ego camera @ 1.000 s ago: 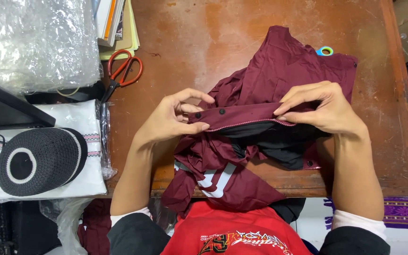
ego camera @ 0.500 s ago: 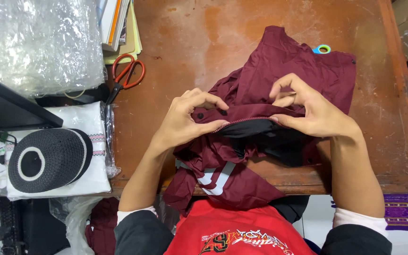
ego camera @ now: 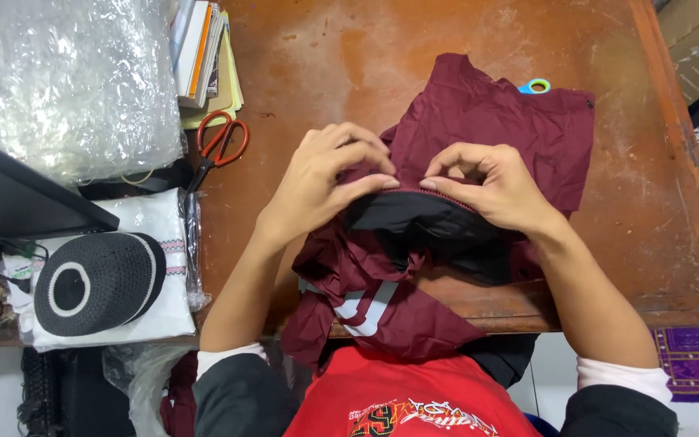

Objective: Trimming loose threads from a maroon jacket using scissors

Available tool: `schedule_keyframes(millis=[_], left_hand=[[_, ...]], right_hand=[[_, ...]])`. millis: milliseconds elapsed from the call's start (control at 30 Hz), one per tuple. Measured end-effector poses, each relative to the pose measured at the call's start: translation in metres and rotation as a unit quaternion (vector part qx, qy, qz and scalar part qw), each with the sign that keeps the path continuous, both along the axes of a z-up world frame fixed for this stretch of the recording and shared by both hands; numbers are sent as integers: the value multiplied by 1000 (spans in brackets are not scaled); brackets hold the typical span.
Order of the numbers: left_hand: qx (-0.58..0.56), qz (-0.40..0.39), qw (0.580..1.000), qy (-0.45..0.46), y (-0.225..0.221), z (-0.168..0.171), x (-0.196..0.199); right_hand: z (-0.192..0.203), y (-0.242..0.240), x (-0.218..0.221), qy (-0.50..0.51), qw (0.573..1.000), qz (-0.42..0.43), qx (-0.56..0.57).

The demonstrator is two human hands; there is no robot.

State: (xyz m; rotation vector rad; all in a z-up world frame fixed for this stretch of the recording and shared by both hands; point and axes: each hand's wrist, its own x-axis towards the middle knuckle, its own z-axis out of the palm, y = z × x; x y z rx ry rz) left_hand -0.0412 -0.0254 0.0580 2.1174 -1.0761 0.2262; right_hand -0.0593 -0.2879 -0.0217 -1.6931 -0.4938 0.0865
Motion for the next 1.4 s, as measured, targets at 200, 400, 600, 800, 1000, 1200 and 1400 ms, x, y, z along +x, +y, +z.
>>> schedule_keyframes(millis=[200,400,600,800,1000,1200,1400], left_hand=[[34,-31,995,91,-18,-4,7],[-15,-30,999,39,-17,-25,14],[-17,-1,990,-140,-18,-29,15],[-46,28,985,-165,-26,-44,14],[-38,34,978,-201,-36,-51,7],[-69,37,994,-81,-30,-83,25],[-106,76,990,46,4,-56,49]], right_hand=[[-4,7,3,-41,998,-48,13],[-17,8,9,38,993,-80,73],[-41,3,16,85,986,-90,113],[-38,2,15,102,982,-100,127],[-51,1,19,112,978,-92,152],[-57,-1,18,137,969,-78,193],[-53,-6,21,133,970,-82,188]])
